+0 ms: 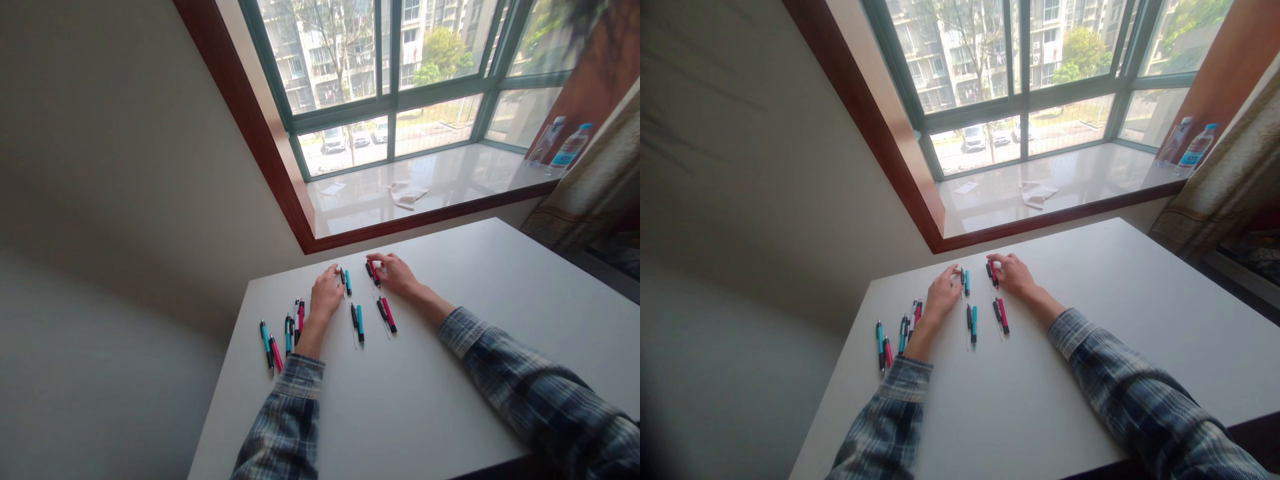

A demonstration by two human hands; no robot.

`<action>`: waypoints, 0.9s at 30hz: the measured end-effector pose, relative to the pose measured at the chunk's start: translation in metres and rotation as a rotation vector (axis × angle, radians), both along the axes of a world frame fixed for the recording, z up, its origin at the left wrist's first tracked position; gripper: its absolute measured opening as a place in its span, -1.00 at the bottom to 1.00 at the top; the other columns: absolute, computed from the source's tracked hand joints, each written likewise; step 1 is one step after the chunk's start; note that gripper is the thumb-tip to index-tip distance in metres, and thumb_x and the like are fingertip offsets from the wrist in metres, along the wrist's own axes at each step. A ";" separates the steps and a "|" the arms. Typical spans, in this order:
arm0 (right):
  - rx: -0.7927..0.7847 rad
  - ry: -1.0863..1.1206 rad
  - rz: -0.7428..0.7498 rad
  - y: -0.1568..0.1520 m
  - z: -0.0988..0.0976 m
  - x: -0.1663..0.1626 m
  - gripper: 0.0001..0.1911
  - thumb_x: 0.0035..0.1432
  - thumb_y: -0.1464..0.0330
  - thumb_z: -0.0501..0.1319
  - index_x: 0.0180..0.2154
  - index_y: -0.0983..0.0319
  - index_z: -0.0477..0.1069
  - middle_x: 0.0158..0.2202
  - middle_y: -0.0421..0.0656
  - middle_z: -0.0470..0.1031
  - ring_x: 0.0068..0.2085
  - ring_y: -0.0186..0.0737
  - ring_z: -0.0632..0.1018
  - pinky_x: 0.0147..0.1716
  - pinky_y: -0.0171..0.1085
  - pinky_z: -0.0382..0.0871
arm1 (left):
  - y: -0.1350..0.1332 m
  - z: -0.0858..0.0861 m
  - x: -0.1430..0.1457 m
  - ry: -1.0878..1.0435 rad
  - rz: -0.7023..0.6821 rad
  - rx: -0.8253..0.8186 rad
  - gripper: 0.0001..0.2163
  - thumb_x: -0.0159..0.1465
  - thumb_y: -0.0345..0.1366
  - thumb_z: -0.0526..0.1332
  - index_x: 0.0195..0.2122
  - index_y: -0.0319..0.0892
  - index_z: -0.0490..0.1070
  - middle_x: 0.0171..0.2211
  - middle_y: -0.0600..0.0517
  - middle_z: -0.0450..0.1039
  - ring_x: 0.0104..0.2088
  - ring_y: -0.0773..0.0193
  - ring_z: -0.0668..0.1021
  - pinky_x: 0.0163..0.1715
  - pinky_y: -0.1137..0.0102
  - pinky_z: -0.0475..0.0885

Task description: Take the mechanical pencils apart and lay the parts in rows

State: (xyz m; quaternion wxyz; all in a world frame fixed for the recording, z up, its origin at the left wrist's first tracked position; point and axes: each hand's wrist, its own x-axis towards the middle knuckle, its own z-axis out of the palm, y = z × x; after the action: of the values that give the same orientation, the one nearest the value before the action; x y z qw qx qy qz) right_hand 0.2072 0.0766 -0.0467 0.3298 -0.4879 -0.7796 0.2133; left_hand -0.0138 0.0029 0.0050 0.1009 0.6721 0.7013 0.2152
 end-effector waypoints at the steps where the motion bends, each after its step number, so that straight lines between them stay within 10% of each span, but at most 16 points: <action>1: 0.000 0.002 0.000 0.000 0.000 0.000 -0.51 0.28 0.47 0.23 0.19 0.04 0.49 -0.11 -0.10 0.58 -0.05 -0.14 0.53 -0.02 -0.25 0.38 | 0.000 0.000 0.000 0.001 -0.001 -0.002 -0.49 0.31 -0.44 0.18 0.30 -0.17 0.33 0.18 -0.10 0.53 0.08 0.07 0.56 0.16 0.23 0.41; 19: 0.030 0.006 0.013 -0.002 0.005 -0.002 -0.52 0.25 0.48 0.20 0.17 0.11 0.50 -0.09 -0.10 0.61 -0.07 -0.14 0.54 -0.03 -0.23 0.38 | -0.001 0.008 0.000 -0.008 -0.009 -0.006 -0.46 0.32 -0.44 0.18 0.34 -0.20 0.29 0.18 -0.13 0.51 0.08 0.09 0.57 0.15 0.25 0.43; 27: 0.043 0.092 0.000 0.001 0.000 0.000 -0.54 0.20 0.48 0.19 0.12 0.18 0.51 0.04 -0.08 0.61 -0.16 -0.18 0.57 0.01 -0.17 0.43 | -0.057 0.044 0.008 0.081 -0.036 0.056 -0.68 0.36 -0.27 0.19 0.13 -0.06 0.50 -0.11 -0.01 0.60 -0.16 0.13 0.61 -0.07 0.28 0.48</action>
State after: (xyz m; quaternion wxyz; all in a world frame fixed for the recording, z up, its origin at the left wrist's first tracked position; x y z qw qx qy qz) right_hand 0.2075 0.0778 -0.0469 0.3756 -0.4706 -0.7679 0.2186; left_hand -0.0057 -0.0537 0.0487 0.0573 0.6952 0.6864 0.2057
